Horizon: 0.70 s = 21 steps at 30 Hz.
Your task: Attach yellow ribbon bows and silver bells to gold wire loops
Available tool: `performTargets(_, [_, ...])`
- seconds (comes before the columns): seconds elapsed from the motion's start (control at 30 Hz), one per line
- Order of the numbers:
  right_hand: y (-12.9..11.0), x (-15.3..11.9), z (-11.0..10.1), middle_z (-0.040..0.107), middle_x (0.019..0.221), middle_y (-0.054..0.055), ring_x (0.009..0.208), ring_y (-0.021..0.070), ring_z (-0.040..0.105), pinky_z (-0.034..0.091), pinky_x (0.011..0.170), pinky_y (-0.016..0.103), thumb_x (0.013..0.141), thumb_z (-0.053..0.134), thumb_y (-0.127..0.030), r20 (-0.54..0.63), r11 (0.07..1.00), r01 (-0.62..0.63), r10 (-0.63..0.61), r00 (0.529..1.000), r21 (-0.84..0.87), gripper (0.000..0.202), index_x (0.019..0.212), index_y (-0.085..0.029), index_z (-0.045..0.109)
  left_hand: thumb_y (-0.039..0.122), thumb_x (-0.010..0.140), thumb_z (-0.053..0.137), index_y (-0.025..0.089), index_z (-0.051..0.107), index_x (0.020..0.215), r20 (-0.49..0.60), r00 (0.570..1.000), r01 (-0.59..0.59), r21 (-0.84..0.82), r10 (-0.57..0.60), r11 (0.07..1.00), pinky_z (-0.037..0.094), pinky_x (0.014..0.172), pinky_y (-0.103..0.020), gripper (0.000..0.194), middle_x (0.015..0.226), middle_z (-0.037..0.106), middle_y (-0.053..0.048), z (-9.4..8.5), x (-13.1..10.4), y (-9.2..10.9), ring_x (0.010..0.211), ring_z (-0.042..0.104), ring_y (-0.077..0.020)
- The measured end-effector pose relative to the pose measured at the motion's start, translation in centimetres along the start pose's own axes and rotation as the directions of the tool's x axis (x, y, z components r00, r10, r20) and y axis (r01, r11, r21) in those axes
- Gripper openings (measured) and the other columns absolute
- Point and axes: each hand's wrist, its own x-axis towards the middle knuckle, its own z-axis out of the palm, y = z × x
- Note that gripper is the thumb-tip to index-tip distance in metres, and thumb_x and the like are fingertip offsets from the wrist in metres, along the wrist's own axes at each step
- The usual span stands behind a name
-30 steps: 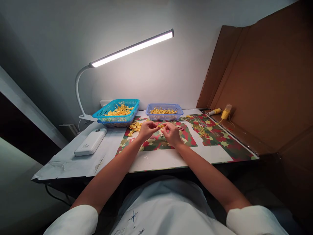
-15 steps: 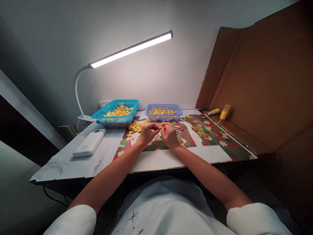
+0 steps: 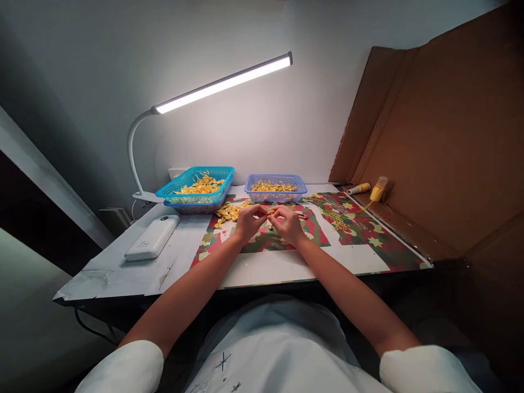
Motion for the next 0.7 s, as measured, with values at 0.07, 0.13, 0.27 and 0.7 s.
performTargets(0.07, [0.0,0.0,-0.2,0.069,0.084,0.006,0.091,0.0232,0.066,0.048,0.082,0.038,0.081,0.063,-0.029,0.023,1.0,-0.008,0.008,1.0,0.012,0.022,0.063,-0.022,0.052,0.022,0.069,0.071,0.019,0.067,0.063,-0.006,1.0,0.015,0.007,-0.015,1.0,0.05,0.056,-0.025,0.008,0.061,0.07,-0.001,-0.1,0.1,-0.1,0.056,0.064,-0.0151])
performTargets(0.13, [0.1,0.0,-0.4,0.07,0.082,0.006,0.095,0.0248,0.066,0.049,0.081,0.038,0.08,0.064,-0.03,0.036,0.999,-0.03,0.029,0.999,0.018,0.02,0.065,-0.022,0.054,0.023,0.069,0.071,0.019,0.067,0.063,-0.011,1.0,0.029,0.011,-0.029,1.0,0.05,0.056,-0.025,0.008,0.062,0.07,-0.001,-0.1,0.1,-0.2,0.057,0.064,-0.0153])
performTargets(0.27, [0.3,0.0,-0.5,0.069,0.077,0.006,0.089,0.0249,0.067,0.051,0.074,0.036,0.08,0.066,-0.035,0.05,0.997,-0.078,0.077,0.996,0.023,0.02,0.069,-0.021,0.057,0.024,0.069,0.071,0.019,0.067,0.063,-0.01,0.999,0.047,0.011,-0.047,0.999,0.049,0.057,-0.026,0.008,0.062,0.07,-0.001,-0.2,0.1,-0.3,0.058,0.064,-0.0158])
performTargets(0.7, [0.4,0.3,-1.2,0.058,0.059,-0.001,0.058,0.0154,0.052,0.042,0.06,0.03,0.073,0.072,-0.044,0.075,0.979,-0.183,0.177,0.981,0.085,0.034,0.058,-0.021,0.053,0.033,0.068,0.075,0.019,0.066,0.06,0.046,0.998,0.034,-0.009,-0.034,0.999,0.049,0.058,-0.026,0.018,0.06,0.069,-0.002,-0.2,0.0,0.3,0.057,0.063,-0.0157])
